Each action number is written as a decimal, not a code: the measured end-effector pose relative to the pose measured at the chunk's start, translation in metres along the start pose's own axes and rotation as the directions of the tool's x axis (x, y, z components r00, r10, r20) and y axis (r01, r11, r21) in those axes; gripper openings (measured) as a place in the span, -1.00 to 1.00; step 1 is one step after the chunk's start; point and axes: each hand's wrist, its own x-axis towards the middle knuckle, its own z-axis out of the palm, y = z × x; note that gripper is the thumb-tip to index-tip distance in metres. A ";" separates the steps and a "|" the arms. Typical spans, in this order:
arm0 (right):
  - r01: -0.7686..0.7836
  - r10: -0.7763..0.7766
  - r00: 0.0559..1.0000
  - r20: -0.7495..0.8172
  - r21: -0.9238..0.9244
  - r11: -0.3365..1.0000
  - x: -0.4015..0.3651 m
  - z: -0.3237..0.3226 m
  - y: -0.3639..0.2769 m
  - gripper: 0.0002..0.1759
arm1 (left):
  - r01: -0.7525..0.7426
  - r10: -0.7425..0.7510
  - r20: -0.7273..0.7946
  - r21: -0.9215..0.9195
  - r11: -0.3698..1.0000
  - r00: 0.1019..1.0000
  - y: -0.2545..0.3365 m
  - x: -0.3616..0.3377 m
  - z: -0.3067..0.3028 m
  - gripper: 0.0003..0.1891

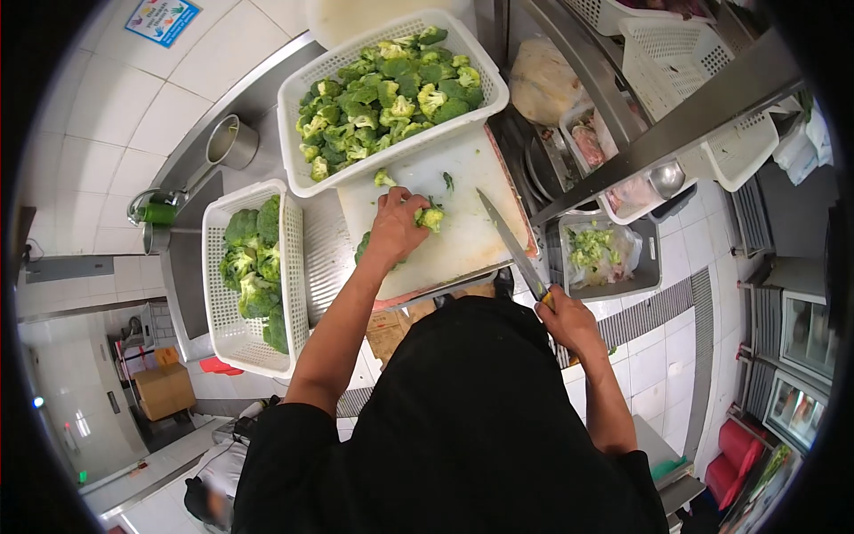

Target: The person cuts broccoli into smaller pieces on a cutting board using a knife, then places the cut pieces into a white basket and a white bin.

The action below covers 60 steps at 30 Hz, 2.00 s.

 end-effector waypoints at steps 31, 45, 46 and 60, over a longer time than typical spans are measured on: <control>0.108 -0.112 0.978 -0.176 -0.031 0.994 0.008 0.011 -0.008 -0.59 | -0.110 -0.188 -0.596 -0.427 0.897 0.781 0.019 -0.002 -0.128 -0.34; 0.332 -0.325 0.937 0.126 -0.039 0.942 0.012 -0.020 -0.040 -0.60 | 0.036 -0.340 -0.374 -0.627 0.779 0.863 -0.077 -0.066 -0.052 -0.30; 0.335 -0.327 0.936 0.133 -0.047 0.941 0.017 -0.013 -0.050 -0.60 | 0.004 -0.377 -0.381 -0.698 0.716 0.844 -0.063 -0.065 -0.081 -0.33; 0.474 -0.464 0.857 0.223 0.012 0.881 0.074 0.051 -0.082 -0.57 | 0.071 -0.338 -0.372 -0.574 0.815 0.864 -0.071 -0.073 -0.055 -0.34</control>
